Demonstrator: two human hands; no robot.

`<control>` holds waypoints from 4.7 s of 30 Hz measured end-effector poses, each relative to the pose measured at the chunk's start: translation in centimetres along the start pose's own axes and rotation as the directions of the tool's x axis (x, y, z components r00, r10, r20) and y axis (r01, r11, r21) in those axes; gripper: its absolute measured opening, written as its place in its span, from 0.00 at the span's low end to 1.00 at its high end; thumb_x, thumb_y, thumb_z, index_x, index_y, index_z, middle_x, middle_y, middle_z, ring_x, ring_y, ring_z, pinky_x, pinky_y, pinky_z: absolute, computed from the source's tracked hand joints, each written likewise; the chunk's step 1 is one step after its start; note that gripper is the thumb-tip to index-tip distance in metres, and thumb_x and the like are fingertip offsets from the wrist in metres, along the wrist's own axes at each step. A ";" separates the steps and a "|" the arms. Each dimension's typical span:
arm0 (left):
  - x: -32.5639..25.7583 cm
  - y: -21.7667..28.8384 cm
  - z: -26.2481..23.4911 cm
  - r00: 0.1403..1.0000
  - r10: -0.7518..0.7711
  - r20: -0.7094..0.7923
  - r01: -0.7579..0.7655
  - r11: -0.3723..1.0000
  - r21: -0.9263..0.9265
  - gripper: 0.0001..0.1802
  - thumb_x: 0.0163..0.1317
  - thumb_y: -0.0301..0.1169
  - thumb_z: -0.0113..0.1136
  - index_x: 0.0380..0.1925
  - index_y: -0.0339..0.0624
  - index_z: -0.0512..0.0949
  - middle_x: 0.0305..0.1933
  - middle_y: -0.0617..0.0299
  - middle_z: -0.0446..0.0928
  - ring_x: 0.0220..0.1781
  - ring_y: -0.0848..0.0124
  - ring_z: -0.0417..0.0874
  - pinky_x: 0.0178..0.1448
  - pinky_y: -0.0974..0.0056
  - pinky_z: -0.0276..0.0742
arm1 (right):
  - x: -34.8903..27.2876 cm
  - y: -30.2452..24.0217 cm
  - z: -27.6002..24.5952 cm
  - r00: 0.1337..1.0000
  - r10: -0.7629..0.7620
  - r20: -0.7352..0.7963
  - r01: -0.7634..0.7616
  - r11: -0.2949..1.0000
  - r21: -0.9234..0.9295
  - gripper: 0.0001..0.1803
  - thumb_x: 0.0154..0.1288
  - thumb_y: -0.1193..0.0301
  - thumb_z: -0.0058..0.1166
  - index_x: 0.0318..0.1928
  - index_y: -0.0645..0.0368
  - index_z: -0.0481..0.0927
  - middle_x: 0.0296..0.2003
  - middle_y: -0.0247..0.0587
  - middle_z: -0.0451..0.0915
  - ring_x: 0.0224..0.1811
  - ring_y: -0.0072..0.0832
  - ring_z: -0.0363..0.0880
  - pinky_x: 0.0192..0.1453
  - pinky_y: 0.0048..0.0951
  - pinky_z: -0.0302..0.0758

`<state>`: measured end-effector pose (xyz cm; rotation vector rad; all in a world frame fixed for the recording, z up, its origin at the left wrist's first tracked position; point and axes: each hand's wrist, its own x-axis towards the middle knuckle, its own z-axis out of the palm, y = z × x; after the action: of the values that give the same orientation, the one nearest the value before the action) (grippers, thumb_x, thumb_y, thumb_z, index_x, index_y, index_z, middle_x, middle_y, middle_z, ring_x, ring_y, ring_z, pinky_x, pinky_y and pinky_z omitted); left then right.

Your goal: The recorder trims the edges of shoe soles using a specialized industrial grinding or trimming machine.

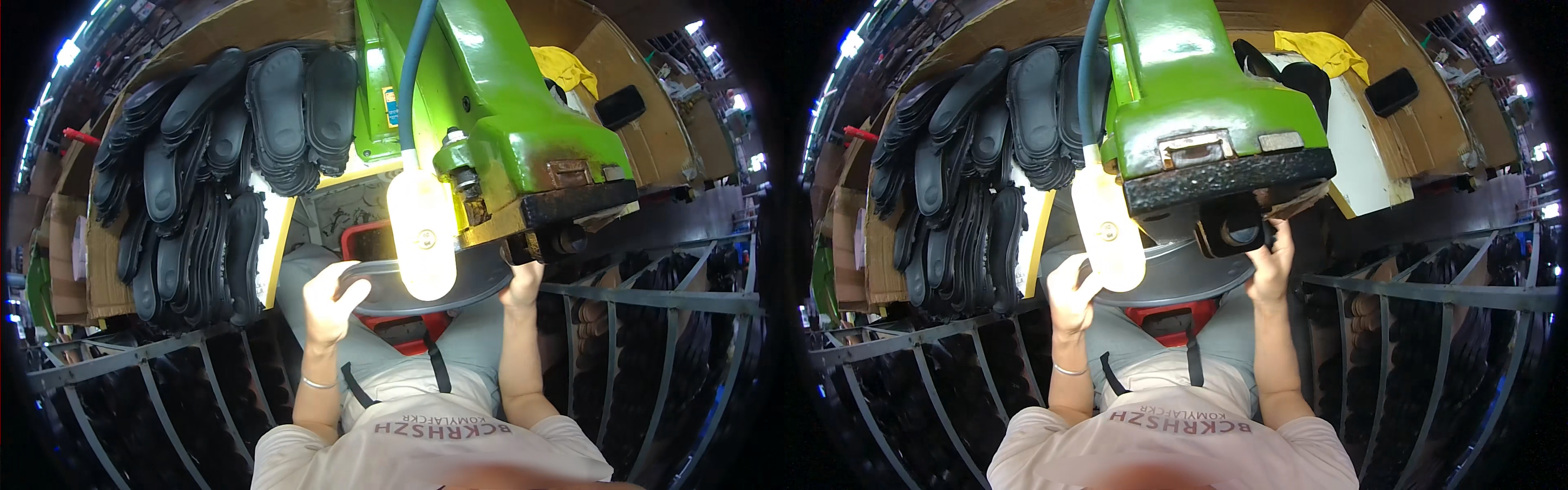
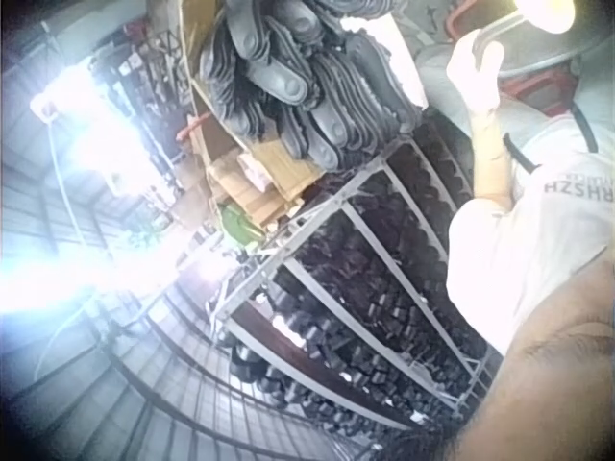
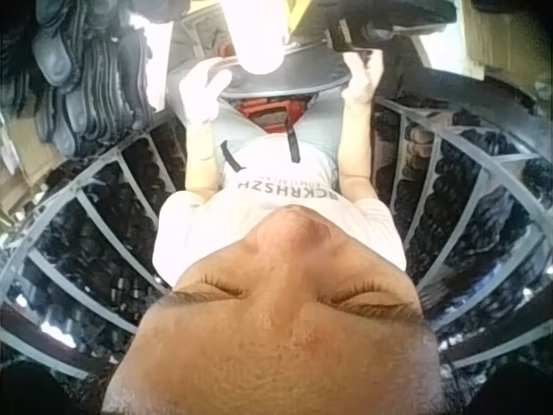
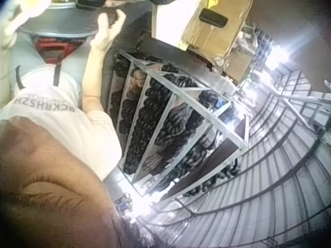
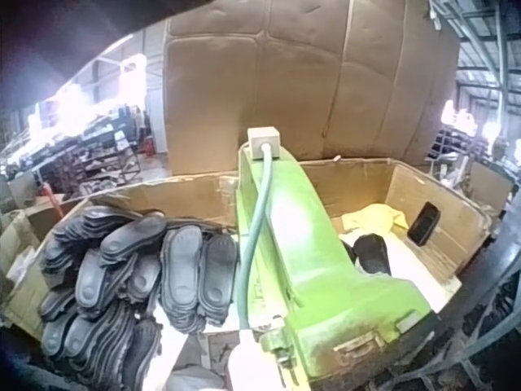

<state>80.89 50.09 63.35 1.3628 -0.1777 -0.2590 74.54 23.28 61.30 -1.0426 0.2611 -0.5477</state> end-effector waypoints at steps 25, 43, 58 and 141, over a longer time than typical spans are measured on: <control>0.3 0.3 0.1 0.993 0.098 -0.067 -0.095 0.994 0.049 0.11 0.54 0.19 0.60 0.38 0.28 0.77 0.34 0.58 0.79 0.34 0.74 0.79 0.42 0.71 0.75 | -0.8 -0.8 2.3 0.992 -0.066 -0.108 0.067 0.998 0.005 0.20 0.56 0.82 0.51 0.51 0.65 0.68 0.40 0.39 0.76 0.40 0.20 0.76 0.44 0.21 0.74; 1.3 0.9 6.6 0.888 -0.007 0.459 -0.306 0.736 0.604 0.13 0.53 0.33 0.67 0.34 0.35 0.80 0.26 0.51 0.80 0.22 0.59 0.79 0.30 0.62 0.75 | -0.2 -0.8 0.8 0.993 -0.043 0.107 0.068 0.968 -0.243 0.13 0.57 0.77 0.61 0.41 0.62 0.73 0.36 0.32 0.76 0.36 0.14 0.71 0.44 0.17 0.69; 5.6 4.9 2.6 0.839 0.173 0.516 -0.416 0.814 0.404 0.15 0.44 0.38 0.71 0.24 0.39 0.80 0.21 0.57 0.77 0.18 0.67 0.74 0.27 0.67 0.71 | -1.8 -0.3 2.5 0.970 -0.072 -0.231 0.061 0.997 -0.053 0.05 0.62 0.77 0.52 0.36 0.57 0.69 0.31 0.28 0.71 0.32 0.12 0.66 0.39 0.15 0.65; 20.5 -1.3 -4.9 0.812 0.472 -0.343 0.192 0.340 0.921 0.43 0.42 0.43 0.74 0.59 0.47 0.65 0.49 0.53 0.74 0.58 0.51 0.66 0.58 0.41 0.61 | 15.8 1.0 -13.6 0.724 -0.244 -0.645 0.122 0.966 -0.228 0.31 0.62 0.77 0.51 0.60 0.60 0.49 0.38 0.54 0.71 0.21 0.32 0.78 0.18 0.27 0.77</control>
<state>101.80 48.59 60.55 2.5434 0.0980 0.5651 81.84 4.95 54.60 -1.0071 0.8665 -1.1008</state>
